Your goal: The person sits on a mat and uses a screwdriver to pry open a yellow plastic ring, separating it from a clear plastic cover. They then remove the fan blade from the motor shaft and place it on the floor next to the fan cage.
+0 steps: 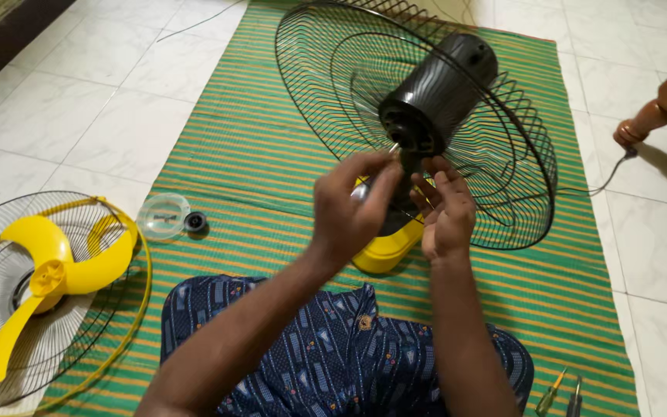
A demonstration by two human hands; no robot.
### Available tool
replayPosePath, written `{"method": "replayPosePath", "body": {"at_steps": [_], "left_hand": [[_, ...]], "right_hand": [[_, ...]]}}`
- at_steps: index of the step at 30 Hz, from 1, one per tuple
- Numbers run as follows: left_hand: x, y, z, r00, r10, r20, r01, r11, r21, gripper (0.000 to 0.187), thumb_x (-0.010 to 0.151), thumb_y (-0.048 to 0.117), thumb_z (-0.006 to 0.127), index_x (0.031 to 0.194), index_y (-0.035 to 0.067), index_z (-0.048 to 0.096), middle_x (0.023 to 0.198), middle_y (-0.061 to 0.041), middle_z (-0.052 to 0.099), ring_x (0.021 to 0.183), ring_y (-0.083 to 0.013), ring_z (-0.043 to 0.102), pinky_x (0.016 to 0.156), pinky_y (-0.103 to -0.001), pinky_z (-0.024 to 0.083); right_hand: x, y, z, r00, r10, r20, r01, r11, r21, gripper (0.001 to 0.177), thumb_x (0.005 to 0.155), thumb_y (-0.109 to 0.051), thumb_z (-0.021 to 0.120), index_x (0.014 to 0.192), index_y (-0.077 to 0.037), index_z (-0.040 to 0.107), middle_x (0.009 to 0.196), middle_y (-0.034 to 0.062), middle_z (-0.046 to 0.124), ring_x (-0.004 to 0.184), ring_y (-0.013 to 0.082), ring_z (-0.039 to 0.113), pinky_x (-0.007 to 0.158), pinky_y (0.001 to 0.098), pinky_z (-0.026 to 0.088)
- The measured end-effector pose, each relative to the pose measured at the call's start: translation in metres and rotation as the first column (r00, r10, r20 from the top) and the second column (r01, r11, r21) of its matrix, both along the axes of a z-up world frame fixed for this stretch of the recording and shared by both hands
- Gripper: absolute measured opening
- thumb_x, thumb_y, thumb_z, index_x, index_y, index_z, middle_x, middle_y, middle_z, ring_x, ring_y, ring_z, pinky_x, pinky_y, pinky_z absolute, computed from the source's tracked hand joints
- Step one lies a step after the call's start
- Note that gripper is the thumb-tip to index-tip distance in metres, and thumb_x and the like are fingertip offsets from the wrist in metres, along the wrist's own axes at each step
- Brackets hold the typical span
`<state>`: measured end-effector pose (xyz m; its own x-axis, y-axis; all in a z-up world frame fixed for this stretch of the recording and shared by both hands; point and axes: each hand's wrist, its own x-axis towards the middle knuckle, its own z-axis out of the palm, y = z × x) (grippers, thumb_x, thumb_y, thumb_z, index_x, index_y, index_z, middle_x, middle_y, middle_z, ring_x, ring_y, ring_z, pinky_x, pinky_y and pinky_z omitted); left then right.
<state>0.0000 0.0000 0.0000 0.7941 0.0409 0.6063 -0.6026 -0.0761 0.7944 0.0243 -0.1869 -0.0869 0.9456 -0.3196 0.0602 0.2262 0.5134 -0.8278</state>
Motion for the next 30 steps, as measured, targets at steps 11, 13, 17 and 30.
{"method": "replayPosePath", "body": {"at_steps": [11, 13, 17, 30], "left_hand": [[0.099, -0.04, -0.01, 0.962, 0.274, 0.023, -0.204, 0.656, 0.726, 0.055, 0.074, 0.054, 0.082, 0.092, 0.005, 0.064, 0.093, -0.016, 0.073, 0.087, -0.0361, 0.072, 0.071, -0.051, 0.056], [0.102, -0.045, -0.009, 0.959, 0.28, 0.035, -0.21, 0.624, 0.753, 0.057, 0.073, 0.056, 0.082, 0.091, 0.005, 0.065, 0.09, -0.016, 0.073, 0.084, -0.0352, 0.073, 0.07, -0.05, 0.057], [0.103, -0.052, -0.005, 0.954, 0.296, 0.047, -0.211, 0.552, 0.806, 0.061, 0.067, 0.056, 0.084, 0.093, 0.004, 0.065, 0.086, -0.014, 0.073, 0.078, -0.0328, 0.074, 0.065, -0.046, 0.059], [0.113, -0.063, -0.008, 0.94, 0.34, -0.045, -0.112, 0.429, 0.896, 0.068, 0.079, 0.06, 0.073, 0.105, -0.002, 0.063, 0.093, -0.014, 0.076, 0.086, -0.0287, 0.076, 0.068, -0.042, 0.061]], "right_hand": [[0.019, -0.009, -0.018, 0.976, 0.106, -0.192, -0.103, 0.994, 0.024, 0.039, 0.096, -0.033, 0.062, 0.13, -0.014, 0.065, 0.124, 0.0001, 0.071, 0.113, 0.0188, 0.067, 0.087, 0.0359, 0.052], [0.022, -0.012, -0.021, 0.974, 0.124, -0.188, -0.122, 0.992, 0.025, 0.039, 0.096, -0.033, 0.062, 0.13, -0.015, 0.065, 0.122, -0.0004, 0.071, 0.111, 0.0182, 0.066, 0.086, 0.0363, 0.052], [0.029, -0.013, -0.024, 0.972, 0.188, -0.141, -0.183, 0.982, 0.048, 0.035, 0.098, -0.034, 0.062, 0.127, -0.014, 0.066, 0.117, 0.0003, 0.07, 0.107, 0.0178, 0.066, 0.085, 0.0369, 0.053], [0.035, -0.001, -0.03, 0.952, 0.277, -0.134, -0.261, 0.957, 0.125, 0.032, 0.102, -0.042, 0.057, 0.117, -0.016, 0.065, 0.109, -0.0014, 0.072, 0.106, 0.0171, 0.066, 0.096, 0.0401, 0.049]]}}
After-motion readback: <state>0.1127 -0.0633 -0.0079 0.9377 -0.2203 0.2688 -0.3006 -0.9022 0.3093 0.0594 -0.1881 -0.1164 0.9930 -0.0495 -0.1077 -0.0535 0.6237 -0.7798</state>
